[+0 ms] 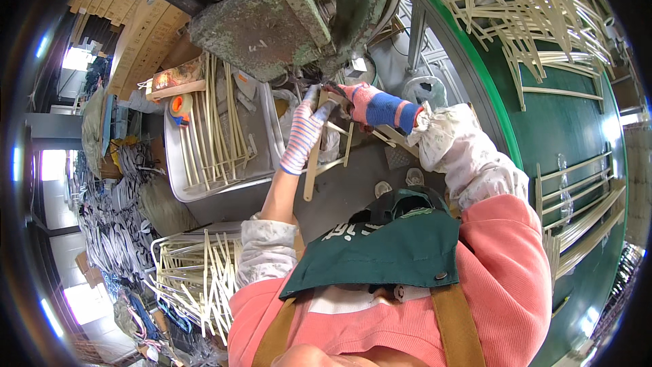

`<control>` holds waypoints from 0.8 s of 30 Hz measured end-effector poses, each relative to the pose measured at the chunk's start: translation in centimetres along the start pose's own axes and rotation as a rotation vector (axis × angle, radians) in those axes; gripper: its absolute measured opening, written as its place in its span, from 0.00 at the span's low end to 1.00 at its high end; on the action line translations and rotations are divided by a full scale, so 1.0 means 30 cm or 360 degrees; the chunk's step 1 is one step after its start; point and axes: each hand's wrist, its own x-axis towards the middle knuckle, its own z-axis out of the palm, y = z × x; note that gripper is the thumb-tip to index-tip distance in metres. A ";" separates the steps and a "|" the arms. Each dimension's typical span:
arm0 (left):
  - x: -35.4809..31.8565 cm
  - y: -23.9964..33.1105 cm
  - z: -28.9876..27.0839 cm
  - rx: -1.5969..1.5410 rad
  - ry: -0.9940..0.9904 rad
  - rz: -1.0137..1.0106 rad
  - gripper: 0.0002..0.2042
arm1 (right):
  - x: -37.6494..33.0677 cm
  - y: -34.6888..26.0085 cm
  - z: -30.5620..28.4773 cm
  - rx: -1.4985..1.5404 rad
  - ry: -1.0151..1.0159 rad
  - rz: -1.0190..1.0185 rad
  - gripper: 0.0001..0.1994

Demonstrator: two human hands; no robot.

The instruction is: The person repeatedly picks up thin wooden sticks from a green conveyor belt, inserts them into a press machine to form rectangular frames, and places the finished frames onto a nearby pile. The process is continuous and repetitive.

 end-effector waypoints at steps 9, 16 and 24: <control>-0.301 0.054 -0.134 -0.0450 -0.0270 -0.0744 0.16 | -0.053 0.097 0.110 -0.0643 0.0973 -0.0745 0.24; -0.241 0.084 -0.228 -0.0562 -0.0350 -0.0935 0.14 | -0.214 0.129 0.087 0.0907 0.0383 0.0120 0.05; -0.215 0.126 -0.271 -0.0524 -0.0451 -0.0955 0.14 | -0.220 0.055 0.003 0.0535 0.0296 0.0176 0.06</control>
